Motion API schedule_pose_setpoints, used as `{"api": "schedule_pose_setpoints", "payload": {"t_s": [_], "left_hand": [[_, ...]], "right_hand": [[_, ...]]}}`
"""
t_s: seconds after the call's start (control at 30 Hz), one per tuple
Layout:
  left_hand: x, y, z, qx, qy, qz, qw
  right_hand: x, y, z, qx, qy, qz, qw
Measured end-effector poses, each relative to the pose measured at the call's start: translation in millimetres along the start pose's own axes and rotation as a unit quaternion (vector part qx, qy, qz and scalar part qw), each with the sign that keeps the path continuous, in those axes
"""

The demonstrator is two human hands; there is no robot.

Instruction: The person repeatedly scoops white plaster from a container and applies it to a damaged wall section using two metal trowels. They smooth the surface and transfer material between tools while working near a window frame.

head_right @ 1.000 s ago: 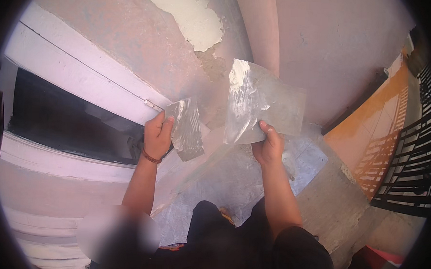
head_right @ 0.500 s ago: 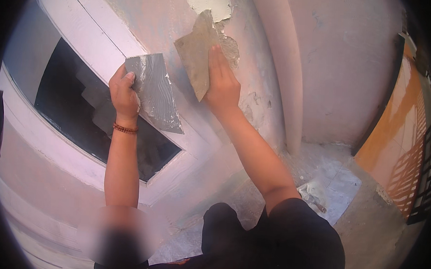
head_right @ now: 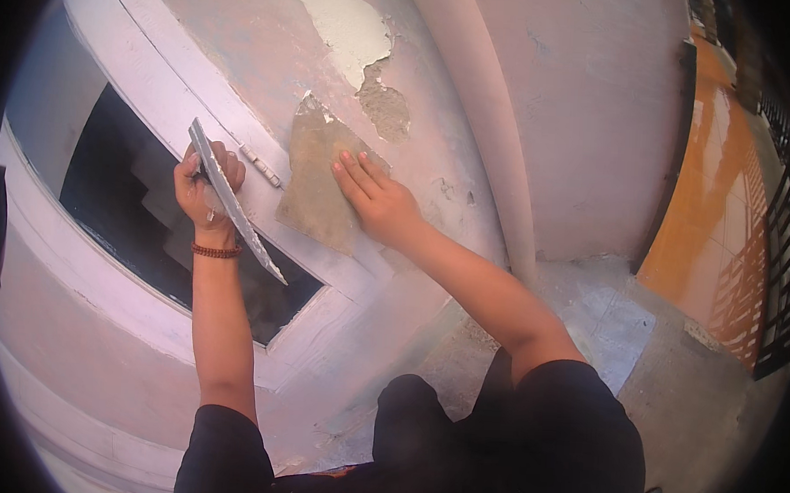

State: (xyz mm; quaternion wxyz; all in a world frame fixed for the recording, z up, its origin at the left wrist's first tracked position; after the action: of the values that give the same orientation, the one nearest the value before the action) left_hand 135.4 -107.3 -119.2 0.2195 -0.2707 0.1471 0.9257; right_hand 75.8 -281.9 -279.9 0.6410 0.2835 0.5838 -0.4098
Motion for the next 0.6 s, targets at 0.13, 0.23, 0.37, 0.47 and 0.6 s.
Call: {"api": "schedule_pose_setpoints", "payload": {"t_s": [0.13, 0.23, 0.37, 0.47, 0.6], "left_hand": [[43.2, -2.1, -14.8, 0.035, -0.016, 0.057, 0.998], [85.7, 10.3, -115.3, -0.078, -0.084, 0.039, 0.993], [168.0, 57.1, -303.7, -0.255, -0.222, -0.035, 0.940], [245.7, 93.9, -413.8, -0.382, -0.333, -0.114, 0.855], [322.5, 131.4, -471.8, -0.309, -0.329, -0.120, 0.884]], "right_hand": [[116.5, -77.0, 27.8, -0.160, 0.204, -0.004, 0.966], [255.2, -176.1, 55.4, -0.136, 0.527, 0.067, 0.836], [335.7, -286.8, 41.7, -0.039, 0.622, -0.100, 0.776], [357.7, -343.9, 16.5, -0.039, 0.685, -0.197, 0.700], [360.8, -380.1, -2.8, -0.003, 0.682, -0.239, 0.691]]}}
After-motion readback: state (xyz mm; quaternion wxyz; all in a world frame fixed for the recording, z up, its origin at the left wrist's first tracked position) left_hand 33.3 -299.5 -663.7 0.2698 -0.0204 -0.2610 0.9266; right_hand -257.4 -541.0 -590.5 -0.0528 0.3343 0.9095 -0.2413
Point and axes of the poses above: each hand's wrist, its own x-axis away from the middle knuckle, its own y-axis out of the palm, z = x × y, the point moved 8 cm from there along -x, towards the middle knuckle, and after that the axes turned 13 degrees about -y, right-handed, at the moved point
